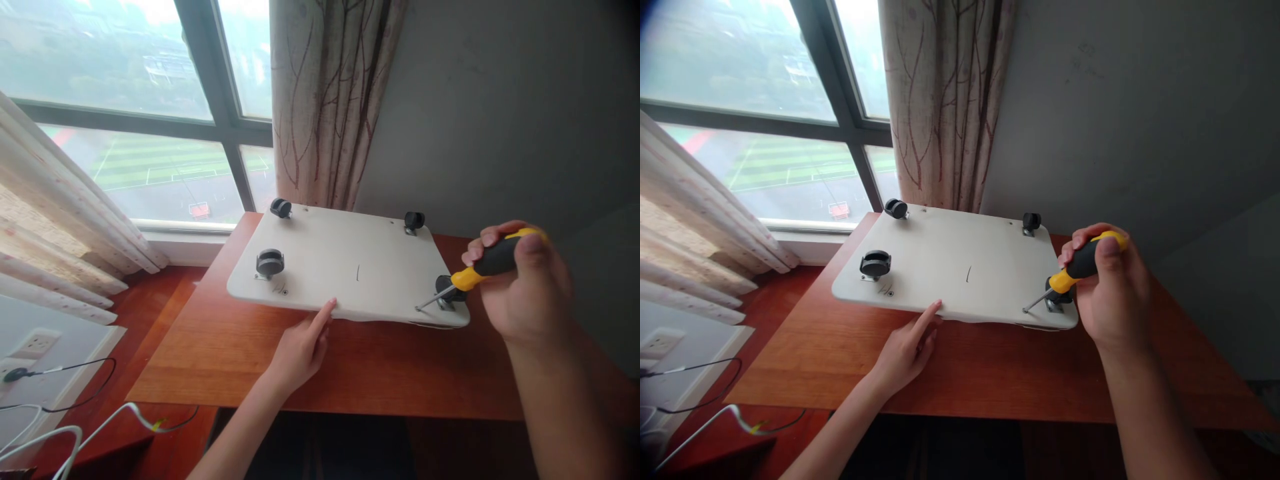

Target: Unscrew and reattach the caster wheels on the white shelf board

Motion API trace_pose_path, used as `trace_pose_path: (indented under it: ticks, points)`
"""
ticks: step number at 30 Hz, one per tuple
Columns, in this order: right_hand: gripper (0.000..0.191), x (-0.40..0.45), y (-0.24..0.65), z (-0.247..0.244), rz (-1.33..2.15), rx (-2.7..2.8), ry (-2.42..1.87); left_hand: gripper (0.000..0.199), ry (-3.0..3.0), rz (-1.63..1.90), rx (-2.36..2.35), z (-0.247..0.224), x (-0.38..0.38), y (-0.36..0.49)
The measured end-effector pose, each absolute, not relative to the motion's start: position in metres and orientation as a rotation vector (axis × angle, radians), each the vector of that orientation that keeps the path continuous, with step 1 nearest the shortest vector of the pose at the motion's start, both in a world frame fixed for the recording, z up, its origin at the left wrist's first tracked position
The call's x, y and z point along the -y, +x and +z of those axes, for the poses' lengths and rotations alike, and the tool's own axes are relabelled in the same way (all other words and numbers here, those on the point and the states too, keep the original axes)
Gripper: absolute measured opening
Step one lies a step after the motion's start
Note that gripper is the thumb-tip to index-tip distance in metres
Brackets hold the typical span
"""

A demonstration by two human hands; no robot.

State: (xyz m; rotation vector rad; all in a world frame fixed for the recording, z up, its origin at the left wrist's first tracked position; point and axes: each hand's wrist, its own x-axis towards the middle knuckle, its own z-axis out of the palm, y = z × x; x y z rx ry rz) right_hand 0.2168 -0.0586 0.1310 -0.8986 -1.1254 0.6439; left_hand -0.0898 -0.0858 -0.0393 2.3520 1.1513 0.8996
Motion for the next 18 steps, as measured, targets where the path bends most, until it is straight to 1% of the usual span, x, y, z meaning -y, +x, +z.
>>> trace_pose_path:
  ticks: [3,5,9,11,18]
  points:
    - [0.026,0.055,0.218,0.124,0.712,1.046,-0.802,0.074,2.352,0.893,-1.155,-0.039,0.086,-0.09]
    - [0.025,0.053,0.22,0.121,0.71,1.059,-0.817,0.073,2.352,0.882,-1.156,-0.039,0.086,-0.09]
    - [0.041,0.05,0.22,0.122,0.689,1.057,-0.899,0.073,2.341,0.864,-1.166,-0.04,0.086,-0.09]
    - [0.043,0.05,0.218,0.123,0.674,1.024,-0.919,0.073,2.338,0.867,-1.171,-0.039,0.086,-0.089]
    - [0.024,0.054,0.207,0.121,0.472,1.043,-0.866,0.073,2.351,0.871,-1.167,-0.038,0.086,-0.089]
